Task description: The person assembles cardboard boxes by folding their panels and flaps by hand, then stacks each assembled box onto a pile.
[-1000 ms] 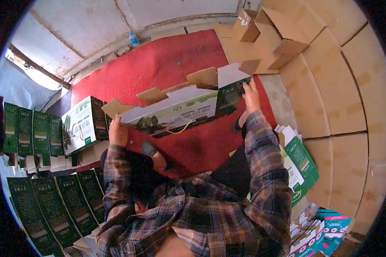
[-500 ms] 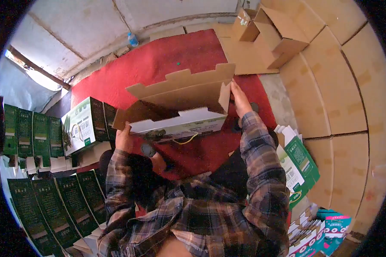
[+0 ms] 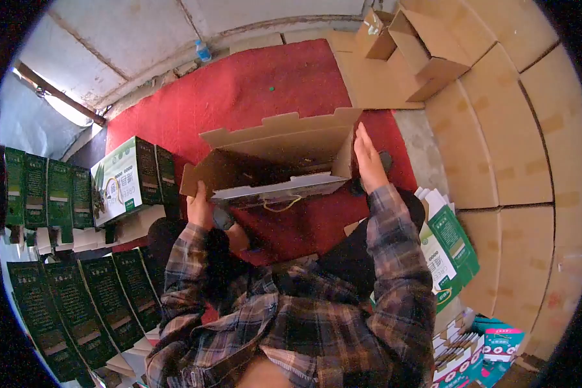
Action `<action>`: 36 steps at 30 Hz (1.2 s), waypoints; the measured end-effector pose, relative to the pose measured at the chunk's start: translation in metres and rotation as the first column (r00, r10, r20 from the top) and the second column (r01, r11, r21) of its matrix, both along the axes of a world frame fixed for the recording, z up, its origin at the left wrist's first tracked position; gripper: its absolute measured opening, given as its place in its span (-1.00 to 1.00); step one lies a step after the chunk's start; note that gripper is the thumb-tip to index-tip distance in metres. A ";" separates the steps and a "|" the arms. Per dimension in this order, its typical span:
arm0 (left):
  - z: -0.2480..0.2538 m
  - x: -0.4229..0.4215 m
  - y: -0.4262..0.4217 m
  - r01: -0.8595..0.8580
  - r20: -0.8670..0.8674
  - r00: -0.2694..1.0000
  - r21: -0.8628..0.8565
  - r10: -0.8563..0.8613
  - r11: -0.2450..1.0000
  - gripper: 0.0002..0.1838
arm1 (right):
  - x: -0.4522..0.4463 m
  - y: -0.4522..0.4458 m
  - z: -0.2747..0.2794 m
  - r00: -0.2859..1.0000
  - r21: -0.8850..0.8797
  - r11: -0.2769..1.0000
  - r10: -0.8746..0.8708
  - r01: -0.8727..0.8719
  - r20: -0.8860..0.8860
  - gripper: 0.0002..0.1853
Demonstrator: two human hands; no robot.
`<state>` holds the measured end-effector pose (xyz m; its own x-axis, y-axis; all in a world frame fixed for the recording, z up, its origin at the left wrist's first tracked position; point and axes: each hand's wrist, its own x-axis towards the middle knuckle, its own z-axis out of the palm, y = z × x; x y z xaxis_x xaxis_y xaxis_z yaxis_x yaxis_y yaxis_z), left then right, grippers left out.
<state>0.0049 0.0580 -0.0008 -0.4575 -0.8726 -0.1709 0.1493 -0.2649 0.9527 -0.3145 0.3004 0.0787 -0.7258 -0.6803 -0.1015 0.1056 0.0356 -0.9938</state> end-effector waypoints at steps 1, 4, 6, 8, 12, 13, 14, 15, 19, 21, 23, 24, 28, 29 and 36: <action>0.003 -0.002 0.002 -0.001 -0.002 1.000 0.002 0.001 1.000 -0.52 | 0.000 0.009 -0.004 0.994 -0.026 0.999 0.031 -0.033 -0.106 -0.19; 0.015 0.001 0.004 -0.013 0.101 0.995 -0.001 0.013 1.000 -0.55 | 0.022 0.022 -0.006 0.974 -0.044 0.994 0.084 -0.095 -0.212 -0.14; 0.021 -0.002 0.007 0.009 0.118 0.993 -0.039 -0.004 0.999 -0.57 | 0.029 0.020 -0.008 0.977 -0.039 0.997 0.060 -0.070 -0.204 -0.08; 0.031 -0.005 0.012 -0.023 0.151 0.988 -0.013 0.025 1.000 -0.60 | 0.029 0.017 -0.014 0.953 0.059 0.998 0.021 -0.003 -0.302 -0.16; 0.034 -0.005 0.014 -0.071 0.109 0.992 0.036 0.066 0.997 -0.60 | 0.011 0.016 -0.040 0.959 0.312 0.934 -0.089 0.175 -0.271 -0.44; 0.034 -0.003 0.015 -0.081 0.103 0.992 0.071 0.073 0.994 -0.59 | 0.012 0.016 -0.040 0.959 0.312 0.935 -0.083 0.169 -0.271 -0.44; 0.034 -0.001 0.014 -0.087 0.101 0.992 0.069 0.080 0.994 -0.59 | 0.012 0.017 -0.039 0.958 0.194 0.958 -0.163 0.211 -0.235 -0.51; 0.037 0.000 0.015 -0.129 0.058 0.991 0.079 0.124 0.989 -0.57 | 0.014 0.017 -0.036 0.953 0.077 0.963 -0.239 0.257 -0.187 -0.58; 0.045 0.007 0.010 -0.202 -0.067 0.974 0.197 0.219 0.959 -0.52 | 0.014 0.022 -0.030 0.985 0.035 0.987 -0.157 0.155 0.068 -0.61; 0.046 0.008 0.005 -0.239 -0.039 0.967 0.203 0.252 0.950 -0.52 | 0.016 0.021 -0.040 0.985 0.067 0.990 -0.134 0.127 0.112 -0.61; 0.043 0.010 -0.006 -0.310 -0.074 0.936 0.288 0.343 0.906 -0.50 | 0.014 0.020 -0.051 0.982 0.091 0.990 -0.116 0.104 0.150 -0.60; 0.039 0.013 -0.014 -0.313 -0.078 0.935 0.286 0.347 0.906 -0.50 | 0.013 0.020 -0.057 0.981 0.080 0.993 -0.099 0.087 0.165 -0.57; 0.044 0.025 -0.030 -0.523 0.001 0.828 -0.363 0.561 0.771 -0.41 | 0.014 0.024 -0.054 0.971 0.099 0.995 -0.055 0.033 0.231 -0.53; 0.055 0.023 -0.031 -0.507 0.068 0.721 -0.627 0.690 0.592 -0.39 | 0.016 0.024 -0.051 0.971 0.101 0.994 -0.057 0.034 0.234 -0.53; 0.097 -0.019 -0.031 0.417 0.428 0.567 -0.886 0.704 0.203 -0.24 | 0.017 0.025 -0.051 0.950 0.075 0.994 -0.104 0.085 0.296 -0.60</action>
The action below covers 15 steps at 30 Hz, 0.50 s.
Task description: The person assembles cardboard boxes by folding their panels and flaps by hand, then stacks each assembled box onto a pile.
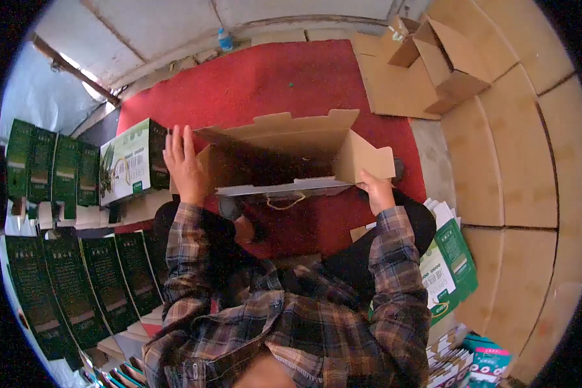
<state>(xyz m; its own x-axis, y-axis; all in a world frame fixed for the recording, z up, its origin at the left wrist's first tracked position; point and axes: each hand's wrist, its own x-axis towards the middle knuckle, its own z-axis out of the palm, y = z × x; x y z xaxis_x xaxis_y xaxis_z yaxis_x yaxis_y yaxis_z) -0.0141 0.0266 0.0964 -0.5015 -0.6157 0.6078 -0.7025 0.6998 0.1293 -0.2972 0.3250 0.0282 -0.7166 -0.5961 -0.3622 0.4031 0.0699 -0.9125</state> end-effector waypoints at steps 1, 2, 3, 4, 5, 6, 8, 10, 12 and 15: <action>0.001 -0.004 -0.001 0.020 0.000 1.000 -0.001 -0.020 1.000 -0.24 | 0.002 0.002 0.001 1.000 0.014 1.000 -0.006 0.005 0.006 -0.59; 0.001 -0.008 0.000 0.136 -0.009 0.991 0.090 -0.135 0.987 -0.24 | 0.003 0.005 0.001 1.000 0.016 1.000 -0.027 0.027 0.005 -0.59; 0.003 -0.013 0.000 0.246 -0.032 0.969 0.175 -0.244 0.953 -0.24 | 0.002 0.005 0.002 1.000 0.007 1.000 -0.007 0.007 0.018 -0.59; 0.008 -0.018 0.004 0.264 -0.034 0.964 0.106 -0.262 0.959 -0.34 | 0.002 0.004 0.002 0.999 0.000 1.000 0.018 -0.018 0.035 -0.58; 0.003 -0.016 0.002 0.275 -0.034 0.961 0.108 -0.273 0.955 -0.34 | 0.002 0.004 0.002 0.999 0.002 1.000 0.007 -0.007 0.035 -0.58; -0.006 -0.011 -0.005 0.371 -0.063 0.928 0.127 -0.366 0.920 -0.45 | 0.002 0.003 0.004 0.999 0.006 1.000 0.018 -0.018 0.034 -0.58; -0.014 -0.002 -0.010 0.545 -0.152 0.834 0.078 -0.531 0.835 -0.74 | 0.001 0.008 0.004 0.999 0.021 1.000 0.022 -0.022 0.038 -0.57; -0.022 0.010 -0.009 0.562 -0.152 0.827 0.204 -0.541 0.802 -0.75 | 0.001 0.009 0.003 0.999 -0.015 1.000 0.010 -0.009 0.053 -0.55; -0.017 0.016 -0.002 0.573 -0.164 0.815 0.370 -0.556 0.731 -0.72 | 0.003 0.008 0.011 0.999 -0.013 1.000 0.007 -0.006 0.049 -0.54; -0.024 0.020 -0.002 0.524 -0.037 0.813 0.482 -0.582 0.702 -0.68 | 0.010 0.004 0.020 1.000 0.018 1.000 -0.013 0.013 0.024 -0.53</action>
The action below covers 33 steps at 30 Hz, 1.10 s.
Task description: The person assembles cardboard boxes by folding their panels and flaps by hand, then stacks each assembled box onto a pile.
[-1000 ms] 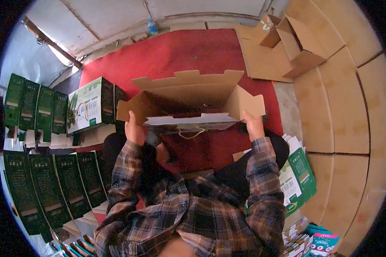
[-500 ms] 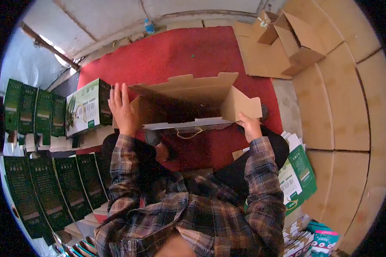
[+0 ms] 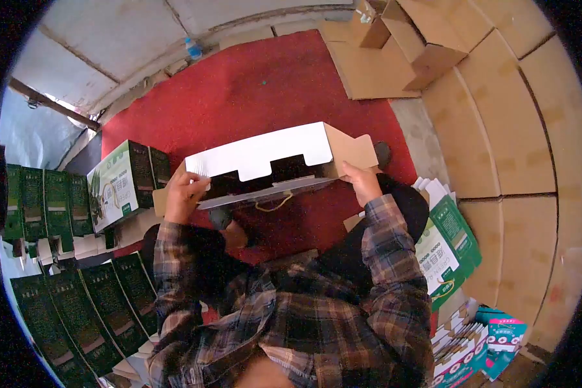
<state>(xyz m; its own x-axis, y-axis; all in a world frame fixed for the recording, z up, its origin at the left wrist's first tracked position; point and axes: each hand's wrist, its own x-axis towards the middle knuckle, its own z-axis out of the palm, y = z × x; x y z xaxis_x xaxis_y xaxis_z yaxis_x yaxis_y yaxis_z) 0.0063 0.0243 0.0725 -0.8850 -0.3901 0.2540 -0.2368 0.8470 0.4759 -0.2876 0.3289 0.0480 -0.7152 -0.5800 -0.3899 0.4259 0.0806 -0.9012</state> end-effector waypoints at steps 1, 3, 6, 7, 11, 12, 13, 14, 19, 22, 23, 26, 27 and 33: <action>0.000 0.001 -0.001 -0.024 0.065 0.998 0.050 0.020 0.998 -0.65 | 0.001 0.000 0.000 1.000 0.028 1.000 -0.014 0.015 -0.025 -0.53; 0.004 0.001 -0.001 0.029 0.103 0.994 -0.044 -0.025 0.999 -0.63 | -0.001 0.001 -0.011 0.996 0.024 1.000 0.001 0.002 -0.092 -0.51; 0.008 0.001 -0.001 0.077 0.162 0.985 -0.143 -0.054 0.987 -0.57 | 0.001 -0.002 -0.015 0.949 0.015 0.997 0.073 -0.072 -0.306 -0.51; 0.008 0.000 -0.001 0.076 0.175 0.983 -0.150 -0.050 0.986 -0.53 | 0.004 -0.004 -0.009 0.886 0.015 0.992 0.117 -0.124 -0.448 -0.52; 0.007 0.001 0.001 0.049 0.209 0.978 -0.174 -0.011 0.983 -0.49 | 0.013 -0.017 0.027 0.697 0.117 0.975 0.218 -0.190 -0.683 -0.42; 0.007 0.000 0.000 0.030 0.212 0.977 -0.171 0.007 0.985 -0.49 | 0.011 -0.018 0.028 0.611 0.183 0.942 0.322 -0.280 -0.723 -0.41; 0.007 0.000 -0.001 0.033 0.222 0.975 -0.176 0.007 0.984 -0.48 | 0.010 -0.020 0.027 0.514 0.252 0.897 0.419 -0.364 -0.748 -0.39; 0.007 0.003 0.001 0.041 0.241 0.971 -0.177 0.003 0.983 -0.47 | 0.011 -0.020 0.025 0.520 0.251 0.888 0.434 -0.386 -0.736 -0.39; 0.028 0.015 0.015 -0.174 -0.114 0.983 -0.356 0.142 0.918 -0.54 | 0.017 -0.021 0.023 0.295 0.547 0.749 0.655 -0.375 -0.696 -0.57; 0.031 0.041 0.039 -0.635 -0.504 0.710 -0.158 0.491 0.756 -0.60 | 0.023 -0.025 0.030 0.287 0.550 0.746 0.658 -0.376 -0.696 -0.58; 0.023 0.047 0.044 -0.655 -0.538 0.604 0.084 0.587 0.751 -0.51 | 0.023 -0.025 0.029 0.276 0.555 0.748 0.656 -0.365 -0.703 -0.62; -0.004 0.046 0.048 -0.195 -0.496 0.642 0.632 0.585 0.750 -0.37 | 0.026 -0.027 0.027 0.319 0.518 0.766 0.635 -0.381 -0.704 -0.72; -0.007 0.043 0.048 -0.122 -0.465 0.736 0.624 0.492 0.772 -0.31 | 0.024 -0.028 0.027 0.310 0.529 0.765 0.637 -0.368 -0.706 -0.75; -0.007 0.002 0.052 -0.364 0.022 0.928 0.283 0.373 0.887 -0.35 | 0.023 -0.036 0.016 0.264 0.508 0.832 0.553 -0.221 -0.790 -0.70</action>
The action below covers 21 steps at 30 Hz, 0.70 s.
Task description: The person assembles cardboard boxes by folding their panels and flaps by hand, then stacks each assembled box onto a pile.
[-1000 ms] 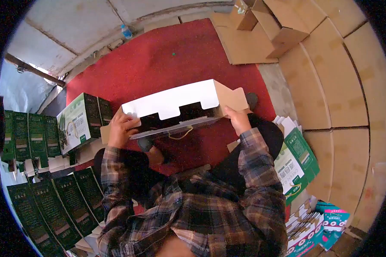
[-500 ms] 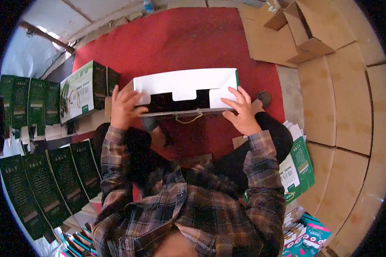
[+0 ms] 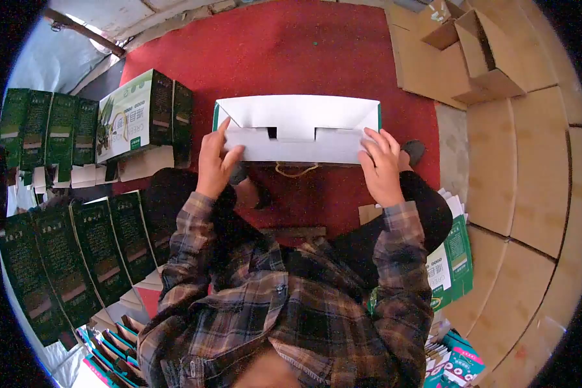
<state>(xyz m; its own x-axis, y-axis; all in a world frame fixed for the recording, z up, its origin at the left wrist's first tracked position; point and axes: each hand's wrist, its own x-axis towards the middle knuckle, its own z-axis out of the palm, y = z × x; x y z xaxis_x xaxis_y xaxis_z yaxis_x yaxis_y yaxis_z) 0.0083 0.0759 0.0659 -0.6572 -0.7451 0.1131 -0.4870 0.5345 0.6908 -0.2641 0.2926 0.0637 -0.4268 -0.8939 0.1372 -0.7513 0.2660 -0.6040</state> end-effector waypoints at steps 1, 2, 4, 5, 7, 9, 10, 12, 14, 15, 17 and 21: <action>-0.002 -0.007 0.001 0.004 -0.003 1.000 0.002 -0.004 1.000 -0.35 | 0.004 -0.005 0.000 0.997 -0.056 0.996 -0.071 0.069 -0.035 -0.66; -0.005 -0.012 0.002 -0.032 -0.001 0.999 -0.147 0.032 0.989 -0.37 | 0.006 -0.008 0.004 0.992 -0.066 0.992 -0.108 0.103 -0.067 -0.56; -0.011 -0.016 0.004 -0.048 0.022 0.998 -0.327 0.058 0.944 -0.45 | 0.012 -0.018 0.004 0.980 -0.022 0.996 -0.094 0.092 -0.174 -0.54; -0.017 -0.016 0.002 -0.043 0.020 0.998 -0.324 0.053 0.945 -0.45 | 0.012 -0.019 0.004 0.958 0.018 0.996 -0.075 0.083 -0.277 -0.52; -0.021 -0.016 -0.002 0.145 0.207 0.977 -0.503 -0.045 0.852 -0.46 | 0.015 -0.022 0.008 0.932 0.079 0.997 0.006 0.025 -0.361 -0.46; -0.007 -0.015 0.006 0.176 0.225 0.971 -0.444 -0.081 0.879 -0.44 | 0.026 -0.024 0.013 0.958 0.144 0.989 0.010 0.033 -0.285 -0.33; 0.000 -0.017 0.008 0.199 0.239 0.965 -0.391 -0.110 0.898 -0.43 | 0.025 -0.024 0.012 0.967 0.155 0.987 0.011 0.030 -0.256 -0.23; -0.002 -0.019 0.010 0.198 0.264 0.960 -0.397 -0.096 0.896 -0.41 | 0.022 -0.025 0.008 0.959 0.150 0.988 0.024 0.020 -0.283 -0.26; -0.004 -0.018 0.012 0.200 0.291 0.953 -0.397 -0.084 0.896 -0.39 | 0.021 -0.023 0.004 0.951 0.150 0.989 0.037 0.010 -0.306 -0.28; -0.005 -0.018 0.011 0.229 0.320 0.942 -0.394 -0.101 0.890 -0.41 | 0.020 -0.023 0.004 0.949 0.173 0.985 0.055 -0.001 -0.311 -0.31; -0.005 -0.017 0.009 0.257 0.348 0.930 -0.392 -0.116 0.883 -0.42 | 0.018 -0.023 0.002 0.946 0.194 0.981 0.075 -0.013 -0.317 -0.34; -0.009 -0.016 0.008 0.286 0.367 0.920 -0.392 -0.136 0.874 -0.42 | 0.018 -0.023 0.003 0.932 0.240 0.970 0.112 -0.028 -0.345 -0.39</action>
